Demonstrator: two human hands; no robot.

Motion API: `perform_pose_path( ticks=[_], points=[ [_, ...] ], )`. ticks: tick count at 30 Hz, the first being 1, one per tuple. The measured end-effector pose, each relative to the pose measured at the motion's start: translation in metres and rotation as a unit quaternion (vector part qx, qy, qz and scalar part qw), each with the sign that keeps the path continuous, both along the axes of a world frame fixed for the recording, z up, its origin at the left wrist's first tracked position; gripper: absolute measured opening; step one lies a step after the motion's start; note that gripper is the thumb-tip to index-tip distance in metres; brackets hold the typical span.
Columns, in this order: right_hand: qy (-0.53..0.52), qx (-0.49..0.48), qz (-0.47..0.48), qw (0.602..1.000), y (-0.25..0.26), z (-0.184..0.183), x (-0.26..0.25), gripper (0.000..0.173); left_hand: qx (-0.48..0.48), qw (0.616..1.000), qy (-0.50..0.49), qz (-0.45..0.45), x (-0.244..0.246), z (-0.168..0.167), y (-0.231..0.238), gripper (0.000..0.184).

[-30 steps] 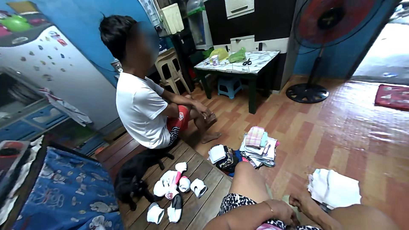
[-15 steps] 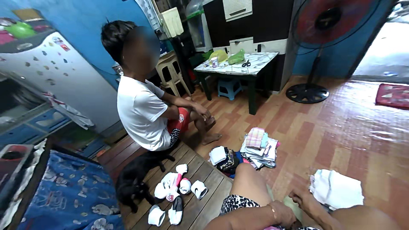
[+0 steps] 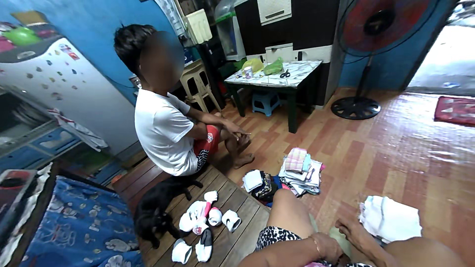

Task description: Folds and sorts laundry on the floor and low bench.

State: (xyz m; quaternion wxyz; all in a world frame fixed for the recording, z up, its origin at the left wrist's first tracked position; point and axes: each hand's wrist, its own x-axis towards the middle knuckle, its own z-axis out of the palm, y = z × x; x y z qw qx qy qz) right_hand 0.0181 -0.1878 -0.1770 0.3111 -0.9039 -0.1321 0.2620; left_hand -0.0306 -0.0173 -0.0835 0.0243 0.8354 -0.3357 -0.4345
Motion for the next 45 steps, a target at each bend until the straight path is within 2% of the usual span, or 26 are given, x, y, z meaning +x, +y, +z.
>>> perform_pose_path(
  ticks=[11, 16, 18, 21, 24, 29, 31, 36, 42, 45],
  points=[
    [-0.087, 0.044, -0.034, 0.995, 0.0, 0.006, -0.006, 0.026, -0.019, 1.0, -0.01, 0.002, -0.001, 0.008, 0.0, 0.027],
    [-0.09, 0.045, -0.057, 0.993, 0.0, 0.007, -0.007, 0.026, -0.156, 0.982, -0.085, -0.06, 0.004, -0.022, 0.002, 0.025],
    [-0.087, 0.049, -0.056, 0.993, 0.002, 0.008, -0.007, 0.026, -0.204, 0.971, -0.105, -0.065, 0.005, -0.023, 0.002, 0.027],
    [-0.087, 0.053, -0.05, 0.994, 0.004, 0.01, -0.006, 0.026, -0.222, 0.968, -0.101, -0.052, 0.007, -0.02, 0.004, 0.033],
    [-0.096, 0.056, -0.048, 0.993, 0.003, 0.01, -0.007, 0.026, -0.204, 0.973, -0.1, -0.045, 0.007, -0.025, 0.004, 0.031],
    [-0.099, 0.064, -0.058, 0.991, 0.001, 0.009, -0.007, 0.028, -0.023, 0.999, -0.016, 0.031, 0.003, -0.004, 0.003, 0.027],
    [-0.106, 0.064, -0.054, 0.991, 0.001, 0.009, -0.006, 0.028, -0.006, 0.999, -0.013, 0.031, 0.002, -0.002, 0.001, 0.027],
    [-0.109, 0.058, -0.049, 0.991, 0.001, 0.01, -0.007, 0.028, -0.045, 0.998, -0.041, 0.012, 0.005, -0.013, 0.003, 0.029],
    [-0.111, 0.058, -0.056, 0.991, 0.007, 0.017, -0.008, 0.027, -0.209, 0.974, -0.091, -0.014, 0.008, -0.027, 0.007, 0.032],
    [-0.114, 0.058, -0.055, 0.99, 0.006, 0.02, -0.009, 0.028, -0.219, 0.97, -0.101, -0.03, 0.009, -0.029, 0.006, 0.026]
  ],
)
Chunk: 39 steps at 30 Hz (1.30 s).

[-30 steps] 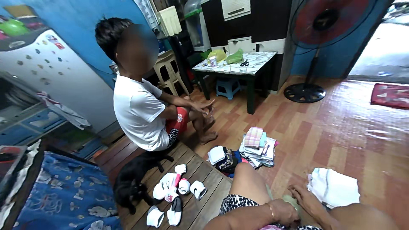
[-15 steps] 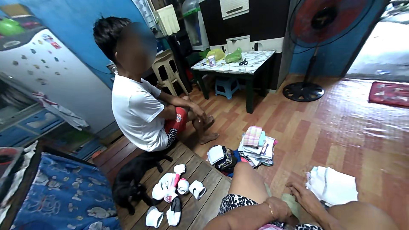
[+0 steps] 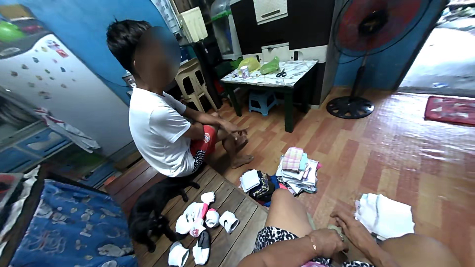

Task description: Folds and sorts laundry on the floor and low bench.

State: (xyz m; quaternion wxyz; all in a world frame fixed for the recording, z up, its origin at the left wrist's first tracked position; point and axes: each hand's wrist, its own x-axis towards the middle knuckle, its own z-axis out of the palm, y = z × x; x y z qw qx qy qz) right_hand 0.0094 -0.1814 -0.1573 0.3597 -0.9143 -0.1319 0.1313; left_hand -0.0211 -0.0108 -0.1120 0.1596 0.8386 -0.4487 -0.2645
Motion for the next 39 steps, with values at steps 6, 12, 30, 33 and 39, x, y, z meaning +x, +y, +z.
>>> perform_pose_path(
  ticks=[6, 12, 30, 33, 39],
  points=[
    [0.0, 0.006, 0.0, 1.0, -0.003, 0.0, -0.002, 0.028, 0.032, 0.999, 0.019, 0.005, -0.001, -0.003, -0.002, 0.026],
    [0.037, -0.01, 0.007, 0.999, -0.001, 0.011, 0.0, 0.03, 0.008, 0.999, 0.044, 0.015, 0.0, 0.003, -0.002, 0.028],
    [0.026, -0.004, -0.01, 1.0, 0.001, 0.011, -0.004, 0.036, 0.02, 0.998, 0.051, 0.014, 0.0, 0.002, 0.002, 0.024],
    [0.025, -0.01, -0.009, 1.0, 0.003, 0.015, -0.005, 0.036, 0.023, 0.997, 0.064, 0.02, -0.001, 0.002, 0.002, 0.026],
    [0.036, -0.013, 0.005, 0.999, 0.005, 0.02, -0.004, 0.035, 0.06, 0.995, 0.074, 0.025, -0.002, 0.006, 0.001, 0.024]
  ],
)
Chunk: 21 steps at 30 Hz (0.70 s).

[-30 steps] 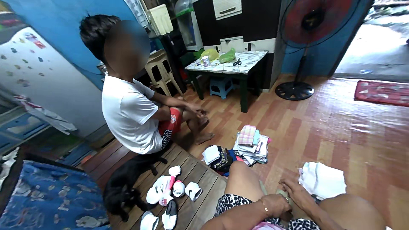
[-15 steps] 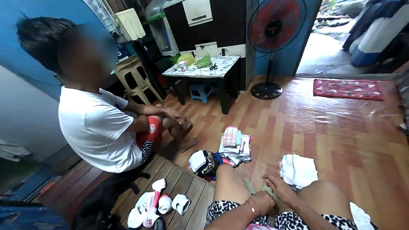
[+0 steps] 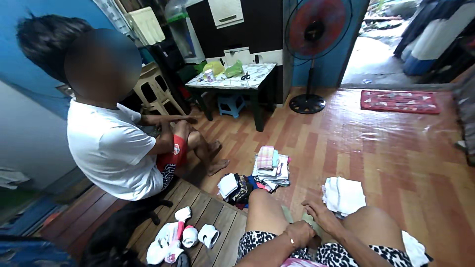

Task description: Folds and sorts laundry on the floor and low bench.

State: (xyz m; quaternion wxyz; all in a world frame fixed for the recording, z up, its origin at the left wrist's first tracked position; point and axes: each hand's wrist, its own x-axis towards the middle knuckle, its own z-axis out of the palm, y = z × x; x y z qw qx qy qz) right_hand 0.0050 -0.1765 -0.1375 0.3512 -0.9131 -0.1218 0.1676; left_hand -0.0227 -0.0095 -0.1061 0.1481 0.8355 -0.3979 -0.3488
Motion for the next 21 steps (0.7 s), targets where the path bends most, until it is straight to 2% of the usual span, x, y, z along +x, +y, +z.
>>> perform_pose_path(
  ticks=[7, 13, 21],
  points=[
    [-0.031, 0.001, -0.001, 1.0, -0.001, 0.0, -0.002, 0.031, -0.044, 0.999, -0.02, -0.007, 0.0, -0.004, 0.001, 0.026],
    [-0.051, 0.016, 0.001, 0.999, 0.002, -0.003, -0.001, 0.028, 0.033, 0.999, 0.005, 0.034, -0.004, 0.01, 0.001, 0.022],
    [-0.056, 0.021, -0.032, 0.998, -0.001, -0.009, -0.002, 0.031, 0.028, 0.999, 0.013, 0.04, -0.003, 0.011, 0.0, 0.02]
  ],
)
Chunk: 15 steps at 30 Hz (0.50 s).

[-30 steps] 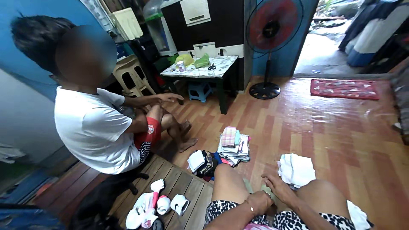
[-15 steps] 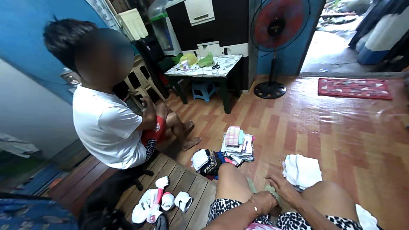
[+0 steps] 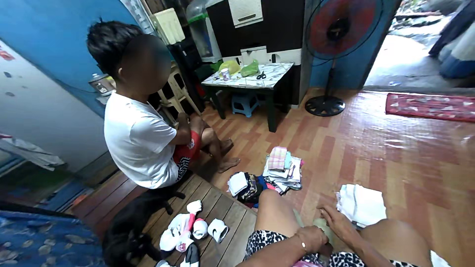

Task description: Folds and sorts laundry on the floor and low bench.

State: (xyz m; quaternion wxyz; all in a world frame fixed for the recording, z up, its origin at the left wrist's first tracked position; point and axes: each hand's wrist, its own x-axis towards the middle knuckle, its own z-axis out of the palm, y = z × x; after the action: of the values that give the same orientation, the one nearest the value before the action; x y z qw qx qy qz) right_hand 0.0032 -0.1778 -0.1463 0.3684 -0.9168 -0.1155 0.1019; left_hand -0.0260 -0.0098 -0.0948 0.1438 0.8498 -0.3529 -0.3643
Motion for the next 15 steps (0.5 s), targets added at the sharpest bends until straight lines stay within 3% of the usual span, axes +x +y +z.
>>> perform_pose_path(
  ticks=[9, 15],
  points=[
    [-0.003, 0.0, 0.014, 1.0, 0.0, 0.002, 0.002, 0.03, -0.05, 0.998, -0.022, -0.021, 0.005, -0.01, -0.001, 0.021],
    [0.006, 0.009, 0.004, 1.0, 0.0, 0.014, 0.004, 0.032, 0.096, 0.995, -0.016, -0.013, 0.004, 0.0, -0.006, 0.027]
  ],
)
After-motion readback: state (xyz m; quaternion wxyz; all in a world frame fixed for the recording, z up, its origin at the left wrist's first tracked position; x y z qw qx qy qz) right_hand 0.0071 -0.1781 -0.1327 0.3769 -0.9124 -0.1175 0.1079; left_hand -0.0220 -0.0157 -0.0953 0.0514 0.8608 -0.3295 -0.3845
